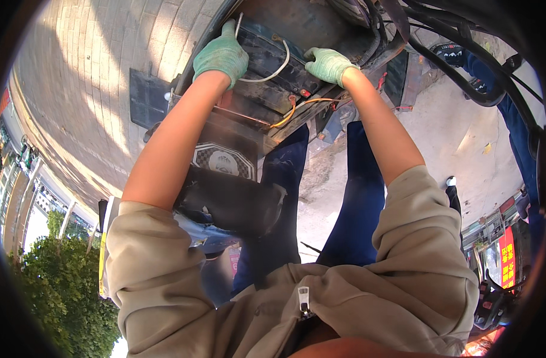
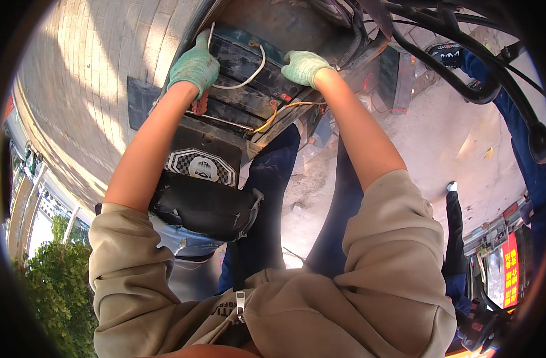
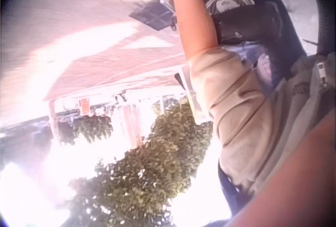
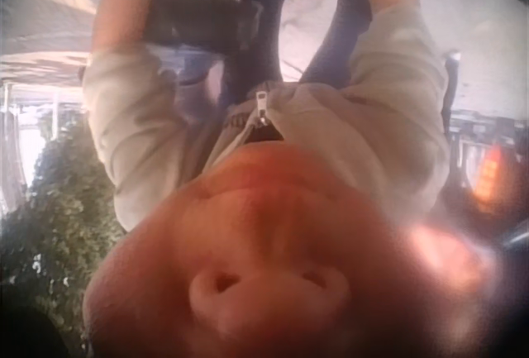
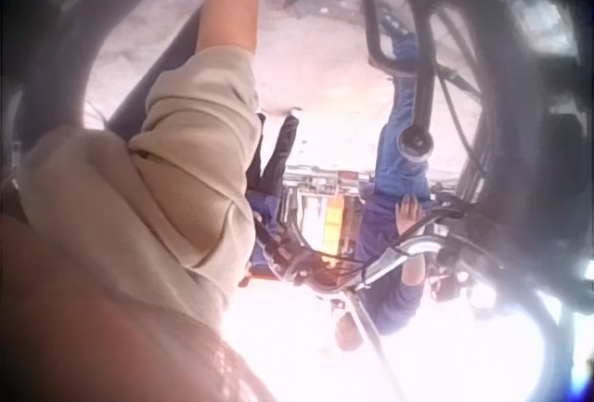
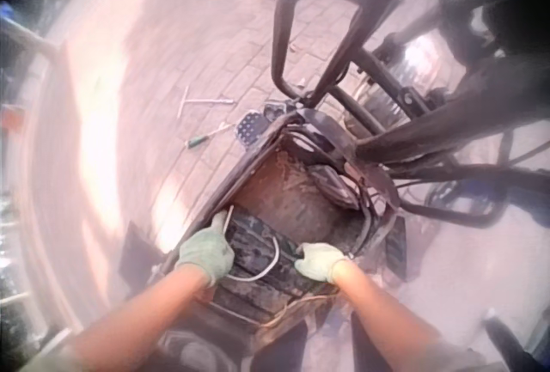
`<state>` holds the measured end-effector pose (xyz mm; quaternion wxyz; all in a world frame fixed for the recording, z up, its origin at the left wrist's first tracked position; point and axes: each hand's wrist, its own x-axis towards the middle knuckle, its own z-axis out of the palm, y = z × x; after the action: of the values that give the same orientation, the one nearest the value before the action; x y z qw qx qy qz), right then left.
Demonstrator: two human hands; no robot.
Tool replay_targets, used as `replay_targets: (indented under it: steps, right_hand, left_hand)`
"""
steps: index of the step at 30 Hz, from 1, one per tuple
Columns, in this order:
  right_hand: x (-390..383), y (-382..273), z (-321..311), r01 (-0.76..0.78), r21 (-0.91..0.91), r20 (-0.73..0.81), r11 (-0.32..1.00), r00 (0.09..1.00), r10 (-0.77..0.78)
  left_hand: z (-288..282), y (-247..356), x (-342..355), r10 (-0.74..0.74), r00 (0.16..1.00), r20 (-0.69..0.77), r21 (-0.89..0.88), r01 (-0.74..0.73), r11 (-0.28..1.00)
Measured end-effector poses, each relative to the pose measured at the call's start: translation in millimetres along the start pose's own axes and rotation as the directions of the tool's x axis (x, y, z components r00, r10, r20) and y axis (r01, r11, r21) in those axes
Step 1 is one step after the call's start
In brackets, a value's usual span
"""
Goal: The person removes the seat of an electric scooter, then uses a screwdriver and pliers to adjust and tighten wires connected to the battery. The person works on the wiring and battery terminals throughout the clip.
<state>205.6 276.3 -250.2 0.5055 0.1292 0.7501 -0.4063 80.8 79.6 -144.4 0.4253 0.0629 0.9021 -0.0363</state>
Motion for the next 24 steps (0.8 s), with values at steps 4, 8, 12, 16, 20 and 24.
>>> replay_targets:
  steps: [4,8,12,16,20,24]
  right_hand:
    - [-28.8,-30.4,18.6,0.082,-0.128,-0.203,0.988,0.973,-0.107]
    - [-17.8,-41.3,42.4,0.124,-0.228,-0.310,0.966,0.931,-0.193]
    - [-9.0,-28.7,42.0,0.267,-0.061,-0.363,0.962,0.892,-0.271]
    - [-10.6,-29.2,41.4,0.325,-0.056,-0.356,0.944,0.877,-0.323]
    - [-10.1,-36.4,44.9,0.226,-0.094,-0.389,0.970,0.888,-0.245]
    - [-7.9,-46.6,51.9,0.214,-0.059,-0.472,0.975,0.854,-0.216]
  left_hand:
    - [-22.3,26.3,-24.1,-0.005,0.999,-0.042,-0.145,-0.001,0.990]
    - [-25.8,66.5,-71.8,0.134,0.989,-0.068,-0.343,-0.149,0.928]
    - [-24.7,95.7,-168.1,0.367,0.906,0.211,-0.498,-0.223,0.838]
    - [5.1,103.1,-217.0,0.464,0.875,0.137,-0.768,-0.202,0.607]
    - [-2.7,88.1,-232.0,0.673,0.718,0.176,-0.713,-0.379,0.591]
    - [-19.4,65.2,-241.5,0.795,0.607,0.007,-0.703,-0.563,0.435]
